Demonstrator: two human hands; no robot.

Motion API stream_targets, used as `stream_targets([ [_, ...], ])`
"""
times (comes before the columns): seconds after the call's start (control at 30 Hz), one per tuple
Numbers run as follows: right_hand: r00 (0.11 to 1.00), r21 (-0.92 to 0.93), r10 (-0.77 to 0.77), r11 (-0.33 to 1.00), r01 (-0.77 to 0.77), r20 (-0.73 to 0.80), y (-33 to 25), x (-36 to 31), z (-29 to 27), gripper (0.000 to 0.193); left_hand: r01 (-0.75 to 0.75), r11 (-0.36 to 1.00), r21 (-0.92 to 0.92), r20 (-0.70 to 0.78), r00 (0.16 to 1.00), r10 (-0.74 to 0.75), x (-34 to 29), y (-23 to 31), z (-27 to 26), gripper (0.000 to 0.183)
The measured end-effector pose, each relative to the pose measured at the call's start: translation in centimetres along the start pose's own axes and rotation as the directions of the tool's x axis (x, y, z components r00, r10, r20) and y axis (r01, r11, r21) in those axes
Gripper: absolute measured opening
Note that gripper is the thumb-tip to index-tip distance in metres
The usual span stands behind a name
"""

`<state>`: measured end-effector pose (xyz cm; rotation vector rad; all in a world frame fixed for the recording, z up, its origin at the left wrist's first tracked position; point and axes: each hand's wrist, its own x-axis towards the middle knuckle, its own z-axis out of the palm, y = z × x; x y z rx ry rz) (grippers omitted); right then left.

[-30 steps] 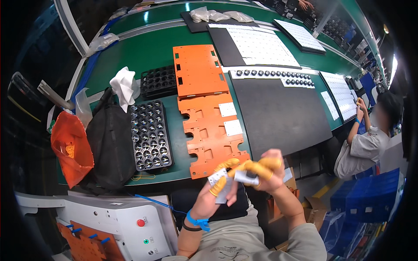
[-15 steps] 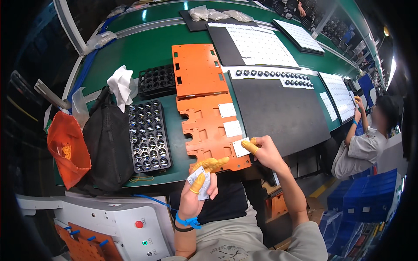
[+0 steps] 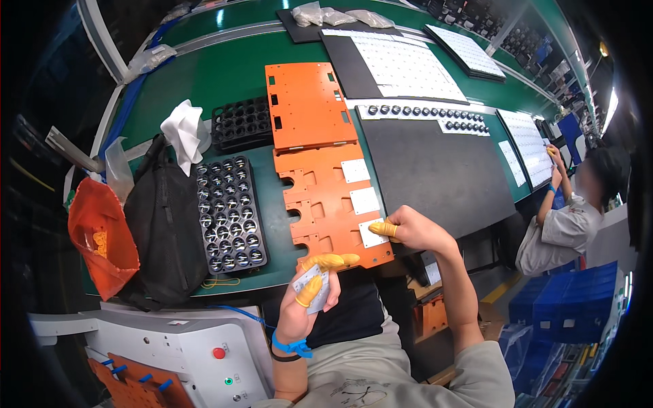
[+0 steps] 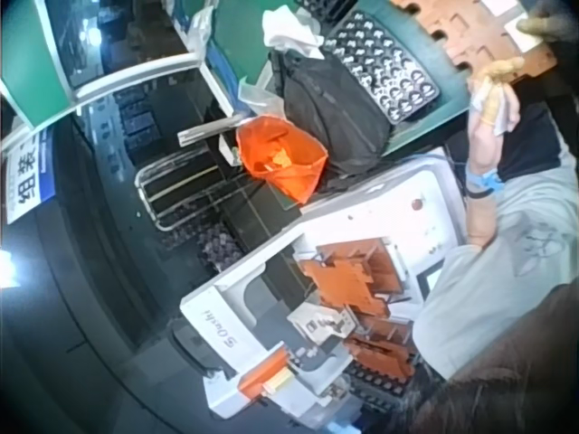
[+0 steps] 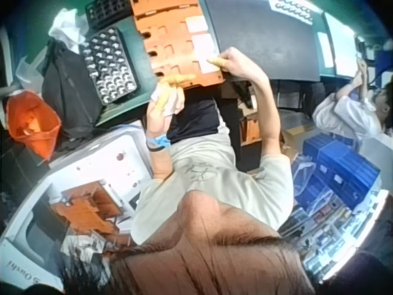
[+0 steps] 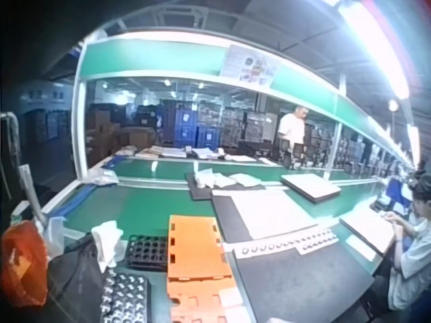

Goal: The person assembles small electronic components onto orange circuit boards. They pick up small black cylindrical parts and white square pads from trays, place them onto the boards, and use a machine to press them into place. The person handles the boards and components one at a time, repeating the process for multiple units.

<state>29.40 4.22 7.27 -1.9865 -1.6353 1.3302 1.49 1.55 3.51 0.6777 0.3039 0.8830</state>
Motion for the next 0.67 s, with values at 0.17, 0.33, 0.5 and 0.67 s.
stream_targets([
  [0.17,0.999,0.038,0.044,0.998,-0.044,0.005,-0.6,-0.2,0.2,0.063,0.007,0.999,0.039,-0.023,1.0,-0.006,0.1,0.6,0.8,0.049],
  [0.33,0.995,0.093,0.063,0.993,-0.07,0.081,-0.5,0.1,-0.3,0.057,-0.007,1.0,-0.006,-0.015,1.0,0.007,-0.5,0.8,1.1,0.046],
  [0.5,0.996,0.127,0.04,0.991,-0.051,0.083,0.2,0.1,0.3,0.057,-0.039,0.996,-0.084,-0.036,0.999,0.036,-1.6,0.3,1.6,0.042],
  [0.67,0.999,0.176,0.031,0.984,-0.026,-0.029,0.8,0.0,1.3,0.055,-0.014,0.999,-0.051,-0.045,0.999,0.012,-1.9,-0.4,2.3,0.035],
])
